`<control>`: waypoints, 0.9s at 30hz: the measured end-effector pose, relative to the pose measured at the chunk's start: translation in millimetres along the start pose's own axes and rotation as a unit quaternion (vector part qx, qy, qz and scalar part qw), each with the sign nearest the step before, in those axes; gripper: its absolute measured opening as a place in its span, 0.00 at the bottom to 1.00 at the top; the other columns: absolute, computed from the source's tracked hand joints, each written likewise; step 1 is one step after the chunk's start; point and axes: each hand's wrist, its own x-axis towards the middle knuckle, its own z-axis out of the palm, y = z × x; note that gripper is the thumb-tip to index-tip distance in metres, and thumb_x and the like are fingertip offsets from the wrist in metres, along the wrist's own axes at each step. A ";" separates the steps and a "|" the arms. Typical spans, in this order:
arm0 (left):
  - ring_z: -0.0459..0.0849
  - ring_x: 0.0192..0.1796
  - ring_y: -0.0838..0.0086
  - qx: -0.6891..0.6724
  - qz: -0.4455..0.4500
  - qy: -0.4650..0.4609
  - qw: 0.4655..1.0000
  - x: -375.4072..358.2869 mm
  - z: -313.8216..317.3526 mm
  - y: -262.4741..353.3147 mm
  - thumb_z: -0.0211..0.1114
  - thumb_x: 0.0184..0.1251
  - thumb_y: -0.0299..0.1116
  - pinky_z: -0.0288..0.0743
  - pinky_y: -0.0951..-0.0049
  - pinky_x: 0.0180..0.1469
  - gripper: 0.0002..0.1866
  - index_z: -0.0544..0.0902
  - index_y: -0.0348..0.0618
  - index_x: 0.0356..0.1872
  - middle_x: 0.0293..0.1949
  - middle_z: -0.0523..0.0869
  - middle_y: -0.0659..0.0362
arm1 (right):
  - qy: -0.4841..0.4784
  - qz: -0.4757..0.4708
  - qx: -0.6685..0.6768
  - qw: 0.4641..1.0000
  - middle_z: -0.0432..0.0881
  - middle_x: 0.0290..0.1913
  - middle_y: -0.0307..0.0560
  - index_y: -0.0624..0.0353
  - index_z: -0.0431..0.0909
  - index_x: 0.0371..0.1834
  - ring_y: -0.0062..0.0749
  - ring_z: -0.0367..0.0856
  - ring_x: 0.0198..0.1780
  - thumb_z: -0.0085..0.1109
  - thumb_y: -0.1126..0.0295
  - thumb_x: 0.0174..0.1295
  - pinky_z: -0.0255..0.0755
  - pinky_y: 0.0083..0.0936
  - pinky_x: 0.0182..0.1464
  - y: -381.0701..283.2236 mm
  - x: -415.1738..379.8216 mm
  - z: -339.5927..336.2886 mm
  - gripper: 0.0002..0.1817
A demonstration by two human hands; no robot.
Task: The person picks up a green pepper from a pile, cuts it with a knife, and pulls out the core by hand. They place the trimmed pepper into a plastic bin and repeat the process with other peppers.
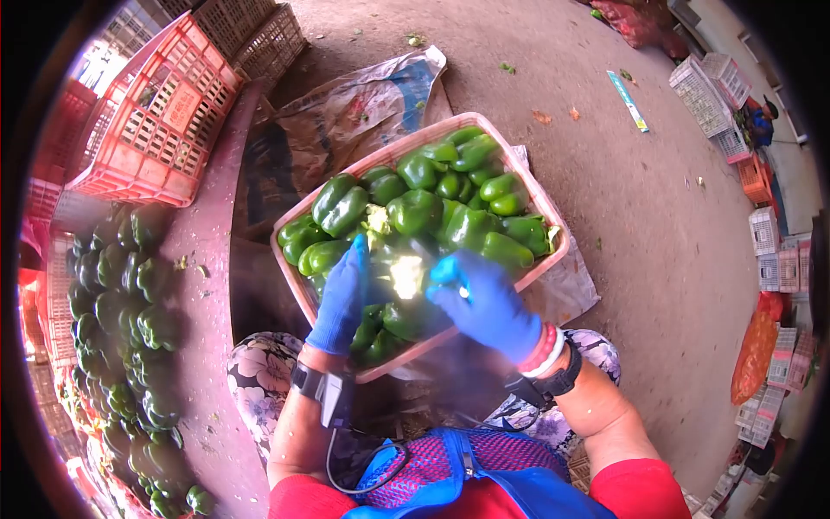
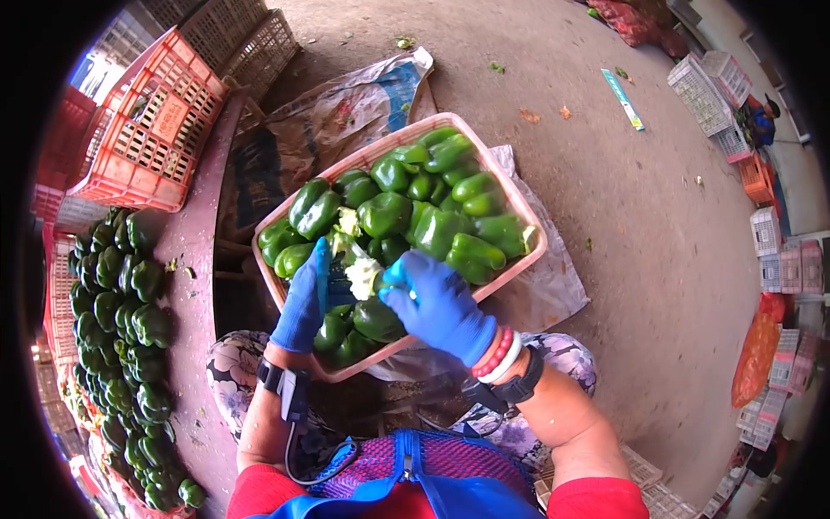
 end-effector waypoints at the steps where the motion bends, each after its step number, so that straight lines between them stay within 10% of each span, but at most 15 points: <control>1: 0.89 0.44 0.68 0.014 -0.002 -0.004 1.000 -5.0 -1.2 1.7 0.49 0.81 0.57 0.87 0.65 0.47 0.29 0.74 0.42 0.66 0.48 0.87 0.57 | 0.002 0.041 0.037 0.998 0.82 0.36 0.54 0.61 0.74 0.38 0.51 0.82 0.36 0.70 0.68 0.58 0.75 0.43 0.38 -2.1 2.6 -3.5 0.14; 5: 0.87 0.41 0.69 -0.060 0.003 -0.158 0.986 -32.4 19.4 12.6 0.58 0.78 0.47 0.86 0.66 0.39 0.21 0.75 0.46 0.63 0.52 0.83 0.56 | -0.050 0.057 0.119 0.990 0.84 0.31 0.48 0.61 0.77 0.41 0.40 0.83 0.31 0.70 0.67 0.61 0.75 0.33 0.34 5.9 5.5 12.1 0.13; 6: 0.87 0.40 0.69 -0.046 0.026 -0.142 0.988 -39.7 19.4 19.4 0.58 0.77 0.45 0.85 0.66 0.38 0.20 0.76 0.45 0.61 0.50 0.83 0.56 | -0.120 0.232 0.270 0.927 0.83 0.30 0.38 0.59 0.80 0.43 0.23 0.79 0.28 0.67 0.68 0.64 0.73 0.23 0.30 -22.0 12.1 1.1 0.09; 7: 0.87 0.38 0.69 -0.029 0.051 -0.112 0.992 -50.9 10.9 29.1 0.58 0.77 0.43 0.84 0.67 0.37 0.18 0.76 0.44 0.59 0.47 0.83 0.57 | -0.116 0.285 0.367 0.878 0.80 0.31 0.31 0.58 0.82 0.48 0.12 0.75 0.28 0.62 0.70 0.67 0.69 0.15 0.29 -19.8 13.3 1.5 0.09; 10: 0.86 0.34 0.71 -0.034 0.096 0.006 0.995 -137.8 -50.4 68.1 0.58 0.77 0.40 0.82 0.70 0.37 0.17 0.77 0.40 0.57 0.41 0.81 0.58 | -0.067 0.272 0.454 0.846 0.73 0.26 0.30 0.64 0.81 0.52 0.16 0.71 0.26 0.57 0.74 0.66 0.68 0.17 0.29 10.4 35.3 -8.1 0.13; 13: 0.84 0.29 0.74 0.094 0.141 0.248 0.954 -263.7 -135.5 70.7 0.59 0.76 0.39 0.83 0.72 0.34 0.16 0.77 0.41 0.57 0.34 0.80 0.60 | -0.004 0.261 0.678 0.688 0.80 0.32 0.38 0.71 0.76 0.57 0.21 0.75 0.28 0.57 0.67 0.73 0.74 0.20 0.34 55.9 59.0 -26.1 0.18; 17: 0.86 0.28 0.73 0.224 -0.156 0.434 0.859 -428.1 -222.8 -47.0 0.65 0.69 0.44 0.84 0.71 0.29 0.22 0.79 0.39 0.55 0.34 0.87 0.55 | 0.082 0.337 0.632 0.693 0.85 0.39 0.50 0.68 0.79 0.52 0.32 0.85 0.37 0.57 0.68 0.74 0.82 0.30 0.41 47.9 67.9 -3.6 0.13; 19: 0.91 0.37 0.59 0.322 -0.361 0.297 0.823 -478.8 -218.0 -74.8 0.69 0.62 0.52 0.86 0.60 0.40 0.27 0.83 0.40 0.54 0.39 0.90 0.49 | 0.044 0.349 0.631 0.692 0.84 0.42 0.46 0.63 0.78 0.54 0.25 0.82 0.34 0.57 0.67 0.74 0.79 0.26 0.37 -0.9 61.9 17.5 0.12; 25: 0.89 0.47 0.50 0.367 -0.020 0.557 0.745 -420.5 -316.7 -55.5 0.71 0.61 0.44 0.81 0.55 0.54 0.30 0.78 0.37 0.61 0.43 0.90 0.43 | -0.113 0.406 0.636 0.646 0.81 0.39 0.40 0.67 0.77 0.55 0.17 0.75 0.28 0.58 0.62 0.73 0.72 0.17 0.33 39.7 74.8 62.1 0.18; 27: 0.80 0.64 0.49 0.446 0.074 0.575 0.683 -384.8 -395.0 -56.0 0.71 0.58 0.40 0.75 0.57 0.66 0.40 0.68 0.38 0.72 0.63 0.78 0.39 | -0.095 0.391 0.604 0.688 0.81 0.40 0.42 0.74 0.74 0.56 0.17 0.75 0.28 0.57 0.68 0.71 0.71 0.13 0.33 13.8 73.2 67.5 0.19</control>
